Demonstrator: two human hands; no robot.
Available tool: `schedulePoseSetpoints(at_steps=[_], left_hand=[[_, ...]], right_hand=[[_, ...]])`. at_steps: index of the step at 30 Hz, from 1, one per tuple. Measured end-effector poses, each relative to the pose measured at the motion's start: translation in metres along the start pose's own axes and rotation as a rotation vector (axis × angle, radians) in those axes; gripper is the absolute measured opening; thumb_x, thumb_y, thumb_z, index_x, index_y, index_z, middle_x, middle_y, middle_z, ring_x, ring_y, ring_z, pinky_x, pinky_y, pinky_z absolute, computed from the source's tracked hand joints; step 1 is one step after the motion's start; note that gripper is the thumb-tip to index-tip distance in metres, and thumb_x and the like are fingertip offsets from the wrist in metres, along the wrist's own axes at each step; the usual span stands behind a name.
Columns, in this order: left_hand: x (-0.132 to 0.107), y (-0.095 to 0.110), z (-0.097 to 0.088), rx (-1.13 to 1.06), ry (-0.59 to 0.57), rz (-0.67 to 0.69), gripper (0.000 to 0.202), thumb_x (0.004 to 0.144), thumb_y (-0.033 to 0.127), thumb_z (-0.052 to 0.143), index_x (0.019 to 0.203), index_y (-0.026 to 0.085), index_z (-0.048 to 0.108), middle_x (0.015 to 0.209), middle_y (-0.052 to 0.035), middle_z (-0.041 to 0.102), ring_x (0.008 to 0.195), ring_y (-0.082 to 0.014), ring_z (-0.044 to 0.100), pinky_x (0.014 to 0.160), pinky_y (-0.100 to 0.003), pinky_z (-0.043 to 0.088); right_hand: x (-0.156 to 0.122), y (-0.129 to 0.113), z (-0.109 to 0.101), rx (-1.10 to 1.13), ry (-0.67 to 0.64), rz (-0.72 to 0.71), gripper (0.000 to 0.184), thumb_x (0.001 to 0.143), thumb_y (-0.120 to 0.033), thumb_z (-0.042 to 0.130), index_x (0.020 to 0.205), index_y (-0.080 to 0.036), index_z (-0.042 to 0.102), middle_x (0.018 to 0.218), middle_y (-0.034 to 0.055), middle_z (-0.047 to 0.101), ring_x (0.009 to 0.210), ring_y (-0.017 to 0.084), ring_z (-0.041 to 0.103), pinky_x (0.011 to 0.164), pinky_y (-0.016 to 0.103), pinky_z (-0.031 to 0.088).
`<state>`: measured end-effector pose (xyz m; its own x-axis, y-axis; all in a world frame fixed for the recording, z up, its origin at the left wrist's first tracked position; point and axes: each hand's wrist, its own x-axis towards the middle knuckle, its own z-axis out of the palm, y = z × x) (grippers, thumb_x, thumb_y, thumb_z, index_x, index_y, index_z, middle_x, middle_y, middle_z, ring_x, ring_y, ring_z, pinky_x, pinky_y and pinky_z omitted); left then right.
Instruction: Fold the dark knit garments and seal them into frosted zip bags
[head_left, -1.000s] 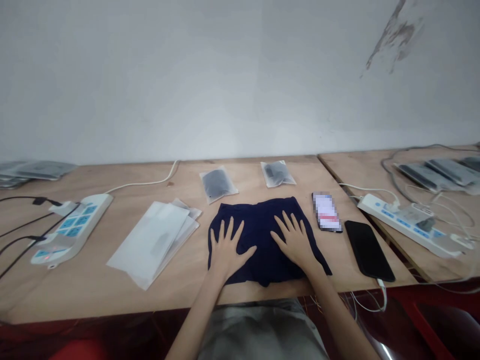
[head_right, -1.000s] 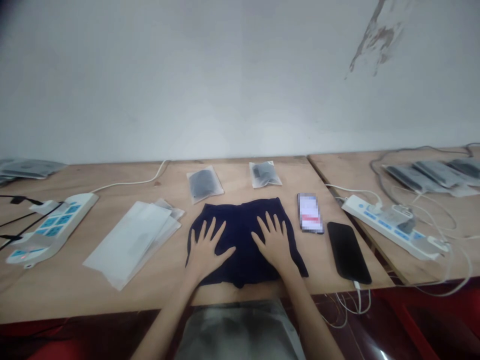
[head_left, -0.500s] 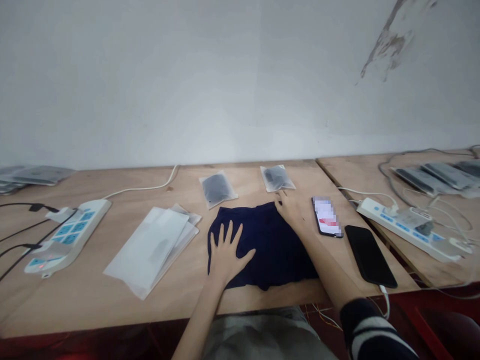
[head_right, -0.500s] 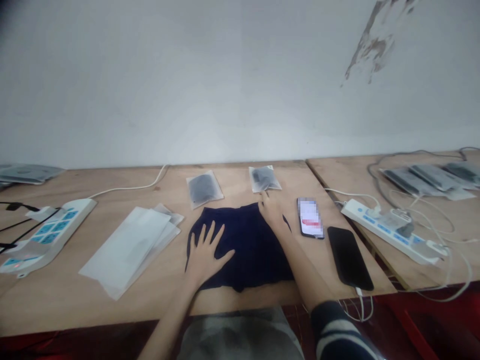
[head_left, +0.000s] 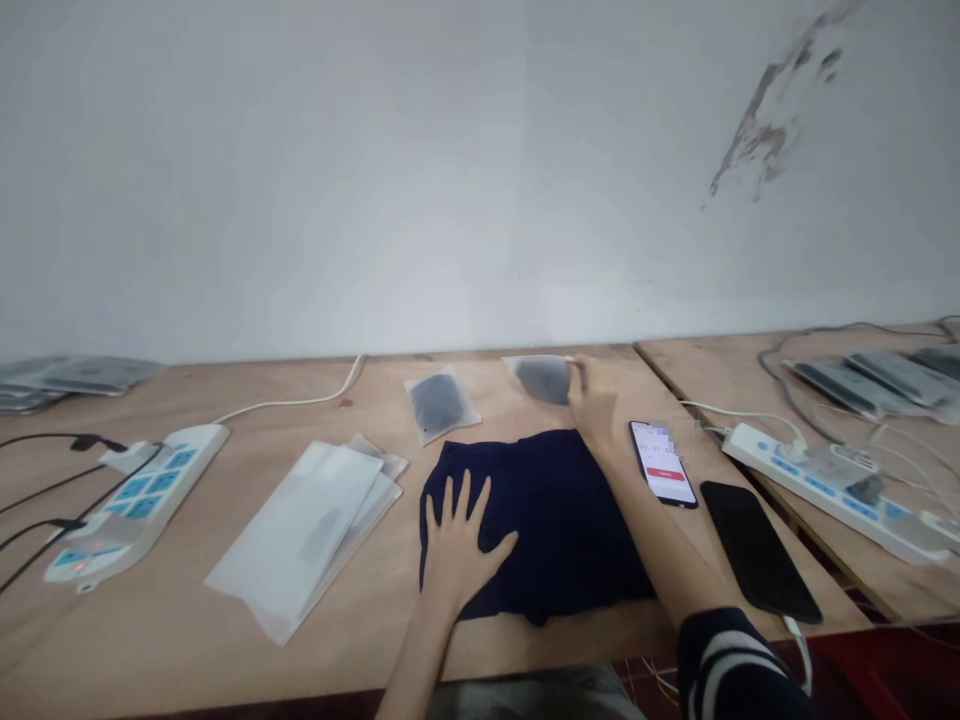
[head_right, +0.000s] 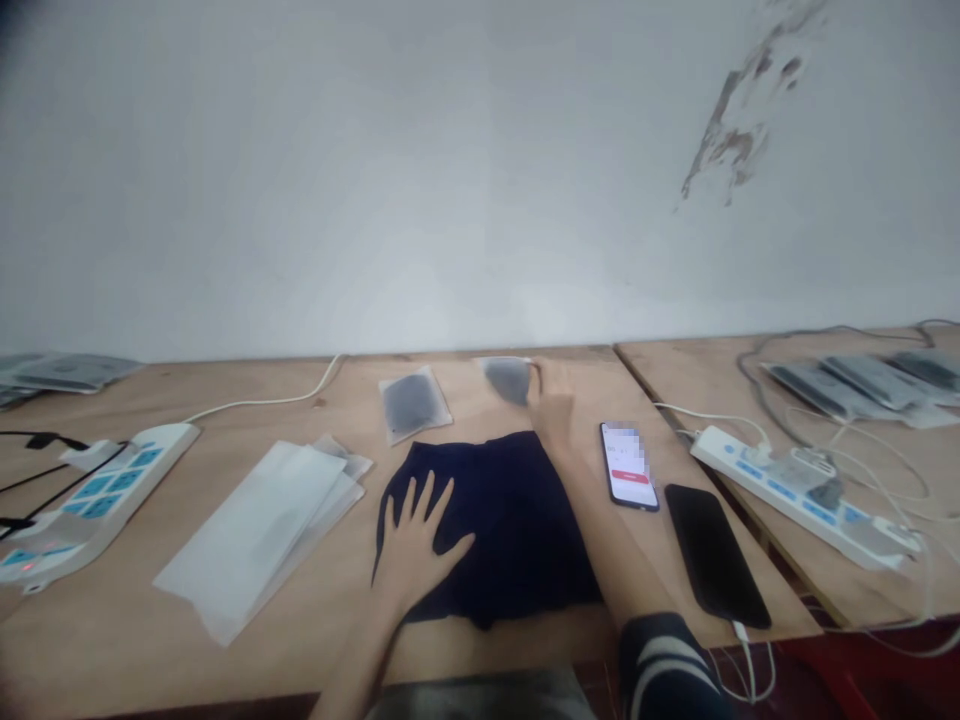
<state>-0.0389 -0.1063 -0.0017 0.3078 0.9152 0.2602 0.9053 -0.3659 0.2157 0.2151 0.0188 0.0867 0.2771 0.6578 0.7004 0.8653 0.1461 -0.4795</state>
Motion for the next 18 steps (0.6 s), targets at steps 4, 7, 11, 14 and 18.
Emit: schedulePoseSetpoints(at_steps=[4, 7, 11, 14, 18], left_hand=[[-0.003, 0.000, -0.014, -0.185, 0.202, -0.014, 0.069, 0.090, 0.052, 0.052, 0.150, 0.020, 0.037, 0.152, -0.0173, 0.041, 0.142, -0.0382, 0.034, 0.113, -0.063, 0.028], [-0.013, 0.010, -0.054, -0.398, 0.650, -0.034, 0.049, 0.097, 0.037, 0.041, 0.142, 0.018, 0.045, 0.138, -0.0163, 0.054, 0.131, -0.0304, 0.049, 0.108, -0.051, 0.040], [-0.021, 0.044, -0.117, -0.492, 0.875, 0.026, 0.032, 0.092, 0.018, 0.053, 0.123, 0.022, 0.058, 0.115, -0.0087, 0.063, 0.112, -0.0229, 0.060, 0.100, -0.041, 0.046], [-0.011, 0.073, -0.137, -0.399, 0.544, 0.217, 0.034, 0.092, 0.016, 0.057, 0.126, 0.022, 0.057, 0.114, -0.0065, 0.068, 0.108, -0.0203, 0.062, 0.095, -0.037, 0.049], [0.010, 0.094, -0.126, -0.399, 0.395, 0.374, 0.023, 0.097, 0.019, 0.052, 0.117, 0.022, 0.062, 0.104, -0.0029, 0.074, 0.094, -0.0180, 0.067, 0.090, -0.037, 0.049]], right_hand=[[-0.018, -0.032, -0.048, 0.382, 0.142, 0.195, 0.031, 0.097, -0.044, 0.046, 0.106, -0.017, 0.061, 0.097, 0.0095, 0.069, 0.092, 0.023, 0.065, 0.080, 0.034, 0.050], [-0.055, -0.056, -0.075, 0.543, 0.029, 0.322, 0.030, 0.093, -0.046, 0.052, 0.097, -0.019, 0.064, 0.089, 0.0067, 0.071, 0.084, 0.022, 0.067, 0.074, 0.033, 0.052], [-0.109, -0.082, -0.099, 0.546, -0.095, 0.341, 0.024, 0.095, -0.040, 0.050, 0.094, -0.022, 0.065, 0.084, 0.0038, 0.070, 0.077, 0.021, 0.066, 0.068, 0.031, 0.051], [-0.135, -0.097, -0.111, 0.594, -0.103, 0.347, 0.020, 0.095, -0.037, 0.051, 0.094, -0.023, 0.066, 0.085, 0.0037, 0.070, 0.076, 0.020, 0.066, 0.066, 0.031, 0.052], [-0.141, -0.105, -0.122, 0.634, -0.095, 0.292, 0.016, 0.095, -0.033, 0.052, 0.092, -0.024, 0.066, 0.085, 0.0027, 0.071, 0.076, 0.019, 0.067, 0.068, 0.030, 0.053]])
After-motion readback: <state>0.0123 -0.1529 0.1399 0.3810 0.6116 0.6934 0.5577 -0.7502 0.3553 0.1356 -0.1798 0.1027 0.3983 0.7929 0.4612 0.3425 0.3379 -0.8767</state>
